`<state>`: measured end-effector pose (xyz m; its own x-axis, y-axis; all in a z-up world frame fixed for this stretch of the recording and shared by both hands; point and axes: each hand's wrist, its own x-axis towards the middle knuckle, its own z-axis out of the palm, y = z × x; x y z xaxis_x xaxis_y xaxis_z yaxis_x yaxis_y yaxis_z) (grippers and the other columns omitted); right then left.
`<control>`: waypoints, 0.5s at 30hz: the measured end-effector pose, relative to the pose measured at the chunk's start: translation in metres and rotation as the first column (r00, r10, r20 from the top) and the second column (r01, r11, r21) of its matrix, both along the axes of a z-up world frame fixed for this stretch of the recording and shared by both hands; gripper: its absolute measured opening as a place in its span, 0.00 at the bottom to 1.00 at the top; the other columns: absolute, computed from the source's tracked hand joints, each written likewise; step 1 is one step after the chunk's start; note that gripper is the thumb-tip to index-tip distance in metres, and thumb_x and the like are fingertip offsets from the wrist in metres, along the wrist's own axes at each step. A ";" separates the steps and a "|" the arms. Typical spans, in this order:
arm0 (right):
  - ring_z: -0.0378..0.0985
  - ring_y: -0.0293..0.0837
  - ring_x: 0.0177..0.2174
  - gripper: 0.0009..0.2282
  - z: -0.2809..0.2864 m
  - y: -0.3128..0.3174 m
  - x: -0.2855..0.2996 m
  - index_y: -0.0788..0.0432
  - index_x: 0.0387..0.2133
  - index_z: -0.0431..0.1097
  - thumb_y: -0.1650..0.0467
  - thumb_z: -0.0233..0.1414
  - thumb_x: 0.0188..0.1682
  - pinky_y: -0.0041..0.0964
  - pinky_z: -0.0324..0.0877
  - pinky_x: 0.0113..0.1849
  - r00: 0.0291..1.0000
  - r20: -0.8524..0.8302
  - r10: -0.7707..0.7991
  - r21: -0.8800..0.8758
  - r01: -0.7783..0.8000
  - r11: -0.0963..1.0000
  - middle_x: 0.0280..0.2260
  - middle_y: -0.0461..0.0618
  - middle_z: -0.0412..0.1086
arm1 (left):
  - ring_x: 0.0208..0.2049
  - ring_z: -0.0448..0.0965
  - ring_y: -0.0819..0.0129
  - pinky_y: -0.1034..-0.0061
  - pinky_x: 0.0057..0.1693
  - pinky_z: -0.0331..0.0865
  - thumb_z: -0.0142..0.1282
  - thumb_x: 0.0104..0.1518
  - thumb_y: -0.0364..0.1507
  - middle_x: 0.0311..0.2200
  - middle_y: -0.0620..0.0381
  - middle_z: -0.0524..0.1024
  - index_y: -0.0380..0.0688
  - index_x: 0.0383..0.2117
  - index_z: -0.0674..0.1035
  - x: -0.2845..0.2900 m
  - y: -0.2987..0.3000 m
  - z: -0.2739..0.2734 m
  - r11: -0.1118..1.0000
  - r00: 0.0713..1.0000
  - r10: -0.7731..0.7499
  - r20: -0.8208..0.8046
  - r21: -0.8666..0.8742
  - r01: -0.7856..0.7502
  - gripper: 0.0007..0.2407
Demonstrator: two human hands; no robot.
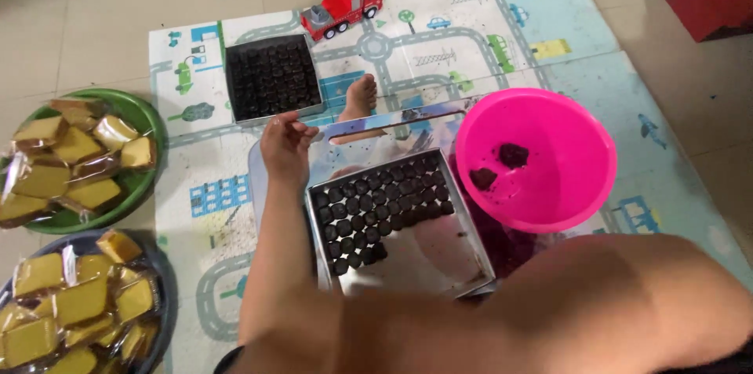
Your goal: The person shapes small pieces of dark dough by hand and places them in a square metal tray, while other pieces of dough remain in a pink bowl.
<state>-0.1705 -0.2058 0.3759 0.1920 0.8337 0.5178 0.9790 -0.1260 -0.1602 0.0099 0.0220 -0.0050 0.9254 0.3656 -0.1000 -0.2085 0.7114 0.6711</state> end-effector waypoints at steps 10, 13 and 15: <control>0.77 0.35 0.23 0.12 0.015 -0.073 -0.037 0.50 0.17 0.72 0.65 0.63 0.47 0.32 0.76 0.26 0.909 0.117 -0.400 -0.211 0.416 0.885 0.24 0.38 0.73 | 0.29 0.84 0.59 0.60 0.47 0.84 0.52 0.65 0.33 0.25 0.47 0.79 0.37 0.40 0.81 -0.004 -0.001 -0.012 0.998 0.990 -0.054 0.127 0.016 0.053 0.11; 0.77 0.33 0.21 0.14 0.002 -0.082 -0.013 0.49 0.12 0.72 0.64 0.63 0.47 0.30 0.77 0.23 0.884 0.166 -0.438 -0.240 0.467 0.851 0.21 0.36 0.73 | 0.32 0.77 0.65 0.68 0.48 0.77 0.53 0.64 0.31 0.28 0.52 0.75 0.34 0.42 0.78 -0.007 0.001 0.000 0.992 0.980 -0.085 0.182 -0.073 0.100 0.10; 0.77 0.42 0.27 0.15 -0.021 -0.100 0.026 0.50 0.46 0.71 0.63 0.58 0.47 0.39 0.71 0.28 0.894 0.424 -0.145 -0.334 0.303 0.893 0.36 0.48 0.74 | 0.31 0.77 0.64 0.68 0.47 0.76 0.52 0.65 0.31 0.27 0.55 0.75 0.37 0.40 0.78 -0.006 0.000 0.000 0.992 0.979 -0.114 0.169 -0.033 0.121 0.09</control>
<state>-0.1448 -0.3058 0.3545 0.2533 0.9373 0.2394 0.8900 -0.3227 0.3221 0.0035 0.0215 -0.0049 0.9666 0.2522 0.0452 -0.2278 0.7652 0.6021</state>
